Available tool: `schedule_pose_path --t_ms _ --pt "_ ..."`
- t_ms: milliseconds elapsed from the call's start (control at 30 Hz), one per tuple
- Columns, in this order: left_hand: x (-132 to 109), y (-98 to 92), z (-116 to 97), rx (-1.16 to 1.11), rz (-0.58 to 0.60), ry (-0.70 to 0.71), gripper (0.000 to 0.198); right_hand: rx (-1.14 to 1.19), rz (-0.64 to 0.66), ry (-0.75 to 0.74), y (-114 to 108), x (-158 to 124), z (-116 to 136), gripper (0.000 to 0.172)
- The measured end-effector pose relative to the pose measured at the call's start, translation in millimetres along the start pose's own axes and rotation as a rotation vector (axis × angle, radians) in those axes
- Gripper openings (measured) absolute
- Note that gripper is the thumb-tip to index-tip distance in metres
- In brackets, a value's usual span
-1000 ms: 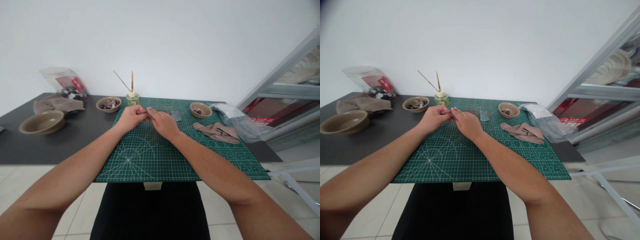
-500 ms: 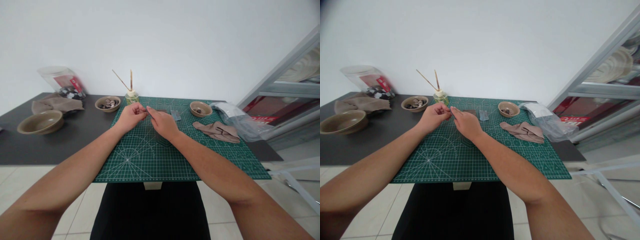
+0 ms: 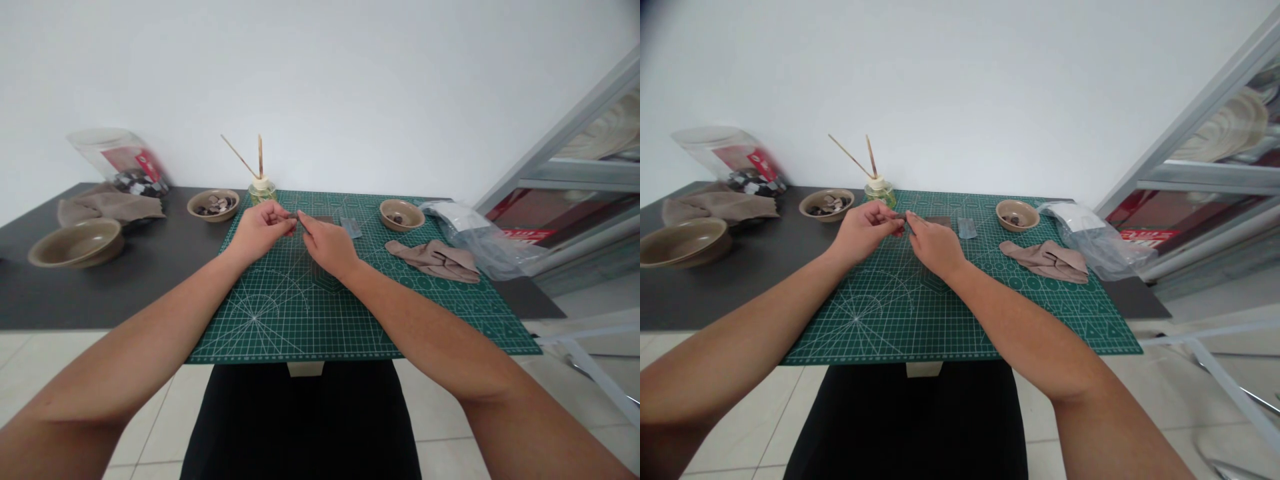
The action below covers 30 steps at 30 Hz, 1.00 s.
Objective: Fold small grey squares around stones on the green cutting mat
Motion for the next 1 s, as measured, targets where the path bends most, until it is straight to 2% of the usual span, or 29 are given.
schedule_pose_path --t_ms 200,400,600,1000 --pt "0 -1.5 -1 0.174 0.019 0.094 0.019 0.037 -0.017 -0.022 -2 -2 3 0.051" --pt "-1 3.2 -12 0.171 0.052 0.033 0.012 0.013 0.011 -0.047 -1 -2 6 0.052" --pt "-2 1.6 -10 0.199 0.051 -0.028 0.012 -0.022 0.036 -0.042 0 0 3 0.05" --pt "0 3.2 -8 -0.046 0.031 -0.008 0.024 -0.041 0.02 -0.032 -4 1 1 0.051"
Point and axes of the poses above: each hand's wrist, its own x-axis towards the middle knuckle, its own y-axis out of the palm, z = x × y, the point moved 3 cm from there along x, towards the middle knuckle, and after that the axes turned 9 degrees about y, right-handed, at the moved point
